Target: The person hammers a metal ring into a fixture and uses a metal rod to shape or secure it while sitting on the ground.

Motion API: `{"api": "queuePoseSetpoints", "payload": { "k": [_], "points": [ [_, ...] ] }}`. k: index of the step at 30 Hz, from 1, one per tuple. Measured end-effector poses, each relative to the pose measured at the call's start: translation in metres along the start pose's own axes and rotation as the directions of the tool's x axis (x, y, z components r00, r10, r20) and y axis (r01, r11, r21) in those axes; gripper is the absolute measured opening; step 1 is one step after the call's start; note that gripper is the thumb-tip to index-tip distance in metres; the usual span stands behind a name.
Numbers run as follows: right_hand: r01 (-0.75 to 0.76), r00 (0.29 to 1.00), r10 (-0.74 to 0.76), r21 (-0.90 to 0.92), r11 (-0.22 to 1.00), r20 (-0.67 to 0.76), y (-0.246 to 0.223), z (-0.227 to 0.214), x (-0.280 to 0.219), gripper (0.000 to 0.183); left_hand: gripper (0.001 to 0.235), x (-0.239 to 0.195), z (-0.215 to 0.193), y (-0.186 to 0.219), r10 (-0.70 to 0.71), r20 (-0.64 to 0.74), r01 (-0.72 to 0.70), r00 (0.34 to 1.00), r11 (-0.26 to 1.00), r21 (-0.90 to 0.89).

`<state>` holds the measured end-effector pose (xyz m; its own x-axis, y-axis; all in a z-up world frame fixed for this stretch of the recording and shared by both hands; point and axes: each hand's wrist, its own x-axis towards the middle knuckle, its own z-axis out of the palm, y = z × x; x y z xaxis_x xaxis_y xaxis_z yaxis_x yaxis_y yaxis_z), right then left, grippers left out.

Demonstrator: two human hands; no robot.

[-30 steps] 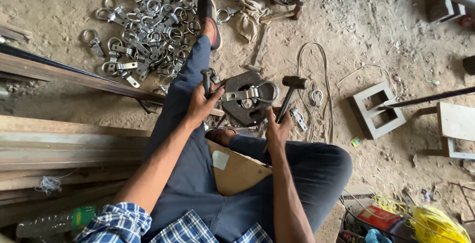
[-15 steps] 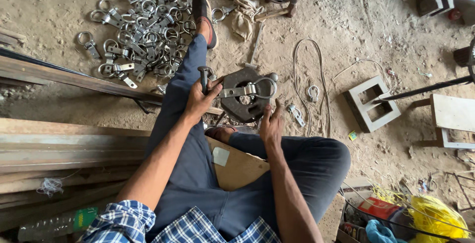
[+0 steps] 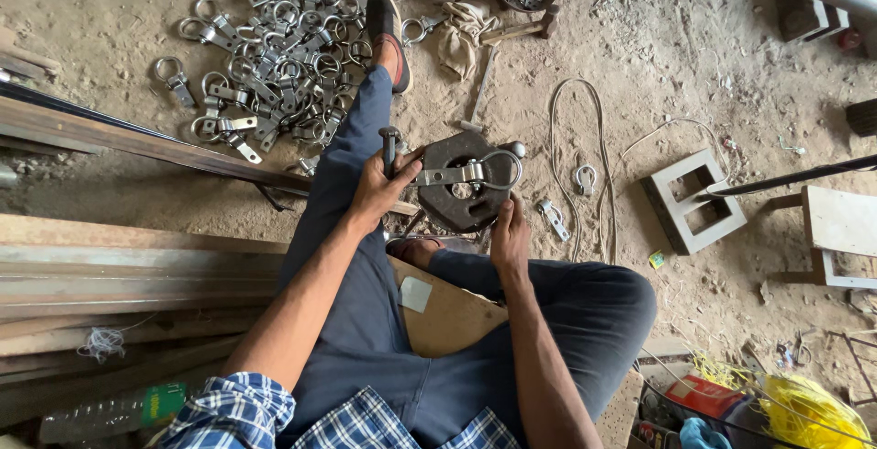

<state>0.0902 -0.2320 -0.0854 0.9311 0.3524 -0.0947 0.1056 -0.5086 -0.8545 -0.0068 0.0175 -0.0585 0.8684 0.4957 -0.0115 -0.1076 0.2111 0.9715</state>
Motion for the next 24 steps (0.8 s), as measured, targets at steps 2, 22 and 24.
{"api": "queuePoseSetpoints", "payload": {
  "k": [2, 22, 24],
  "points": [
    [0.001, 1.000, -0.001, -0.004, 1.000, -0.003, 0.0010, -0.0002, 0.0004, 0.083, 0.040, 0.0006, 0.0020, 0.0022, 0.001, -0.005, -0.001, 1.000, 1.000, 0.002],
    [0.035, 0.999, -0.034, 0.032, 0.999, -0.025, -0.0006, -0.0014, -0.0010, 0.069, 0.038, 0.0003, 0.0022, 0.0042, -0.087, -0.047, 0.086, 0.995, 0.996, -0.016],
    [0.047, 0.999, -0.046, 0.041, 0.998, -0.024, 0.0014, -0.0011, -0.0006, 0.069, 0.035, -0.0006, 0.0020, 0.0067, -0.109, -0.060, 0.107, 0.992, 0.994, -0.034]
  ]
}}
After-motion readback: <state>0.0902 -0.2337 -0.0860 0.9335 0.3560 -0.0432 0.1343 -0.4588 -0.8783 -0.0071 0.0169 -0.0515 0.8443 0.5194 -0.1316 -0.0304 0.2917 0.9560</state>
